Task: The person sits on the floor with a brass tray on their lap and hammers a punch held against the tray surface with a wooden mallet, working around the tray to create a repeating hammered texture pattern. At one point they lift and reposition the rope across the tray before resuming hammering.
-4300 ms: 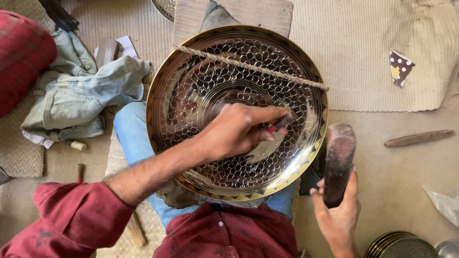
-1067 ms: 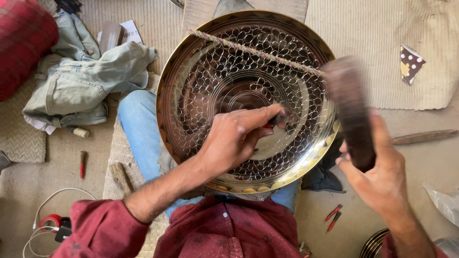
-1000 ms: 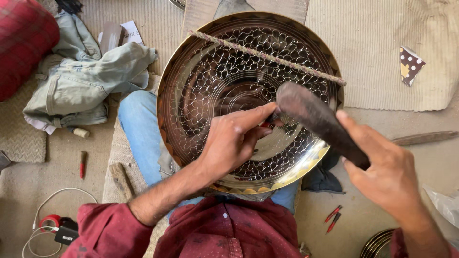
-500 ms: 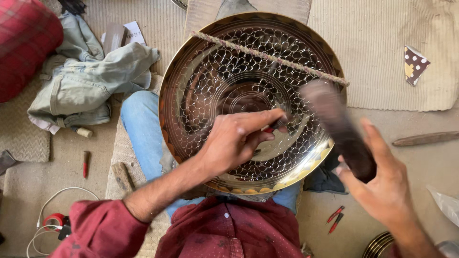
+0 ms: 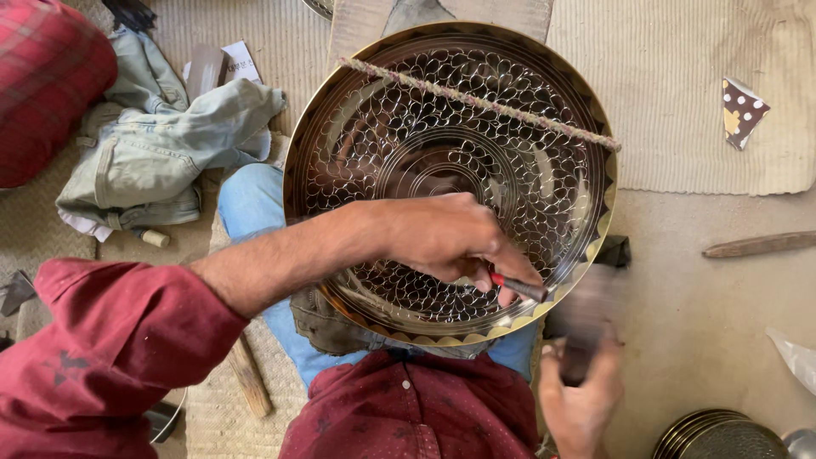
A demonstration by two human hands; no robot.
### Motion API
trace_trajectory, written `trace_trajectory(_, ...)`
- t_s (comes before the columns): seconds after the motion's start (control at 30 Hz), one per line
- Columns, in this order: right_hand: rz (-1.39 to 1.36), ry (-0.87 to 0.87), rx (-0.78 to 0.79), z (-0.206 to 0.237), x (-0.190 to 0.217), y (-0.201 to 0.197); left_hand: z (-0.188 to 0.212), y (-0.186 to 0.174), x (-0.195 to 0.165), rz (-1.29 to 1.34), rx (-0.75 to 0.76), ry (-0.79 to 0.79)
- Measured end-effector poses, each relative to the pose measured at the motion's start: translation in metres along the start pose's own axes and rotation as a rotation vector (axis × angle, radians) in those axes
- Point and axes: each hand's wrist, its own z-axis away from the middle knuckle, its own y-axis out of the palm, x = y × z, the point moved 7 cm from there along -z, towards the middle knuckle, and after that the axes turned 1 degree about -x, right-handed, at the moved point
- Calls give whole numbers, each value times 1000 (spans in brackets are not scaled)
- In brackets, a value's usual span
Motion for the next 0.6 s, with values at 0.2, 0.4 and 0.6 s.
trace_trajectory(0.2, 64, -226, -38, 9, 14, 9, -6, 3, -6, -11, 172, 52)
trace_trajectory(0.4, 15, -17, 53, -8, 4, 10, 18, -18, 12, 70, -276, -267)
trace_trajectory(0.6, -132, 59, 83, -47, 19, -11, 39, -27, -1, -76, -535, -30)
